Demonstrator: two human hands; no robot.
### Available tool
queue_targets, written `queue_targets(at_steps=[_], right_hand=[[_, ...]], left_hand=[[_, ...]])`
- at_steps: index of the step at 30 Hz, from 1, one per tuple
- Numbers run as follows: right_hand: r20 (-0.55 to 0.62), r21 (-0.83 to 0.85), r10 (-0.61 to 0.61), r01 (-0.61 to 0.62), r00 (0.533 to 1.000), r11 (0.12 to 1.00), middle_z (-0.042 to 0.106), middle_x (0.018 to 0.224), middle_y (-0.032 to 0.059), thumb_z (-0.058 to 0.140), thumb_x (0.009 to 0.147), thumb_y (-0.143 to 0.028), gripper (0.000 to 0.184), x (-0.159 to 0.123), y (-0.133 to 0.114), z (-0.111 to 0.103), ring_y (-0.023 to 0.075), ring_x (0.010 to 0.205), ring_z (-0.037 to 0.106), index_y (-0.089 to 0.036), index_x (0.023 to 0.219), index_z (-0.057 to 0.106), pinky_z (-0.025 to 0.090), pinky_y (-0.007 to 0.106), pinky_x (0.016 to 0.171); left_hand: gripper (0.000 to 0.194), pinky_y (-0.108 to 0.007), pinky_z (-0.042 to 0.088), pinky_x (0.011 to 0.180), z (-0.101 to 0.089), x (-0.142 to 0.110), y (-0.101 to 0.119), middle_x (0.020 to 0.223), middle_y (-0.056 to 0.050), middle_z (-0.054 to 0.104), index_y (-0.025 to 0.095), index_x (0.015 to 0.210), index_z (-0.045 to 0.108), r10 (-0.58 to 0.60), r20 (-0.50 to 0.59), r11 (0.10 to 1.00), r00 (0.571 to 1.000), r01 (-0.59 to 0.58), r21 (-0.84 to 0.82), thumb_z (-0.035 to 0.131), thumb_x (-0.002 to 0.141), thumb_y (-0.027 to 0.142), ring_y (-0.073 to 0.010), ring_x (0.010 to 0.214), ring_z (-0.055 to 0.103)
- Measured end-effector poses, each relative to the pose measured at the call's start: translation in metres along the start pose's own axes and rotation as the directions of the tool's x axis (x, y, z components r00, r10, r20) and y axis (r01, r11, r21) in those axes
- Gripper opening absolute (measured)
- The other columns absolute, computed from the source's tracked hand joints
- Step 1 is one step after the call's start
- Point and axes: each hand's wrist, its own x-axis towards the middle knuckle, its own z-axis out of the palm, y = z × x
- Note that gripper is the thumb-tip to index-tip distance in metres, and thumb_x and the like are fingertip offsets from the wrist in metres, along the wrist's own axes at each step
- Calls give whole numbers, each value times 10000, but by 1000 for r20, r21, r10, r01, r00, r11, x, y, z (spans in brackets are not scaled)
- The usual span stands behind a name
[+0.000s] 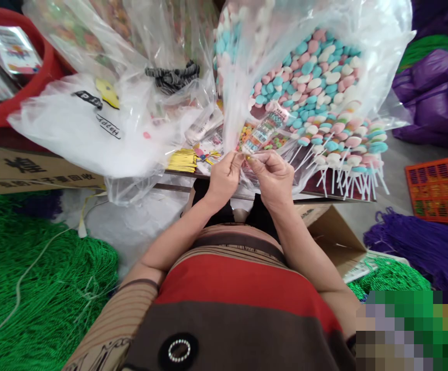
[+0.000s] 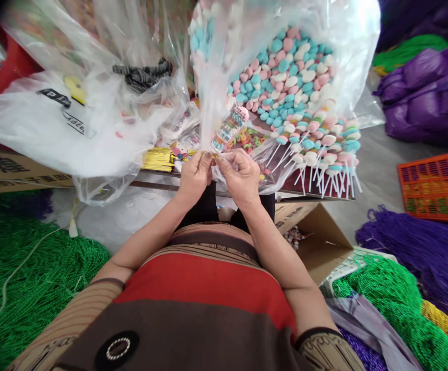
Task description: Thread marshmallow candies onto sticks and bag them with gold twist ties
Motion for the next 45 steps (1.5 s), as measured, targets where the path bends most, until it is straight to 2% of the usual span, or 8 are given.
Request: queue_targets(at_steps=[3, 9, 20, 32, 36, 41, 43, 45], right_hand=[[36, -16, -27, 27, 999, 999, 769, 874, 34, 707, 943, -339, 190, 1, -5, -4, 209, 865, 713, -241, 781, 723, 577, 394, 883], [62, 94, -58, 52, 996, 994, 791, 1050, 32, 611, 1005, -306, 171, -3, -5, -17, 207, 990, 754, -275, 1072, 766, 615, 400, 939], [110, -406, -501, 499, 858, 766, 801, 971, 74, 608, 1039, -278, 147, 11, 16, -12, 234, 936, 764, -254, 1012, 750, 604, 403, 884], [-60, -366, -222, 186, 973, 912, 739, 793, 35, 609, 975, -268, 173, 1, -11, -6, 195, 776, 692, -236, 824, 689, 551, 340, 775], [-41, 8, 125, -125, 991, 992, 596, 648, -25, 705, 887, -352, 229, 2, -25, -8, 134, 602, 549, -232, 718, 607, 481, 295, 639], [325, 516, 351, -476, 878, 712, 467, 588, -69, 829, 782, -483, 414, 0, -40, -13, 91, 511, 437, -236, 677, 513, 451, 274, 564], [304, 523, 327, -444, 895, 728, 476, 605, -68, 847, 763, -471, 398, -1, -42, -16, 93, 520, 435, -240, 698, 529, 448, 272, 553], [175, 431, 261, -313, 949, 847, 539, 649, -55, 826, 778, -434, 309, -1, -43, -21, 109, 562, 479, -246, 752, 582, 456, 274, 561]], left_hand=[[234, -243, 379, 572, -4, 1, 0, 555, 69, 468, 238, 810, 618, 74, 12, 995, 997, -75, 69, 695, 995, 360, -104, 553, 501], [338, -190, 231, 373, 6, -6, 25, 543, 106, 332, 217, 745, 437, -140, 138, 958, 981, 169, -230, 554, 1051, 299, -44, 392, 217], [347, -169, 320, 406, 8, -6, 18, 432, 137, 357, 224, 773, 453, -98, 168, 989, 981, 115, -91, 554, 1060, 393, -49, 328, 368], [432, -225, 387, 497, 9, -4, 0, 517, 98, 422, 245, 834, 506, 299, 81, 936, 951, -309, 167, 465, 1063, 609, -86, 435, 442], [497, -253, 449, 626, -1, 4, -8, 672, 36, 590, 233, 943, 618, 569, 143, 724, 810, -575, 380, 397, 1065, 661, -108, 603, 567], [470, -356, 543, 863, -15, 21, -4, 956, -53, 700, 251, 1045, 705, 744, 323, 493, 585, -807, 324, 410, 1072, 616, -194, 941, 679], [482, -395, 539, 898, -18, 22, 7, 959, -58, 665, 264, 1094, 721, 742, 294, 503, 603, -790, 351, 498, 1015, 683, -216, 958, 653], [528, -363, 533, 787, -20, 15, 26, 810, -16, 596, 265, 1121, 710, 646, 210, 662, 734, -675, 325, 559, 957, 744, -185, 790, 597]])
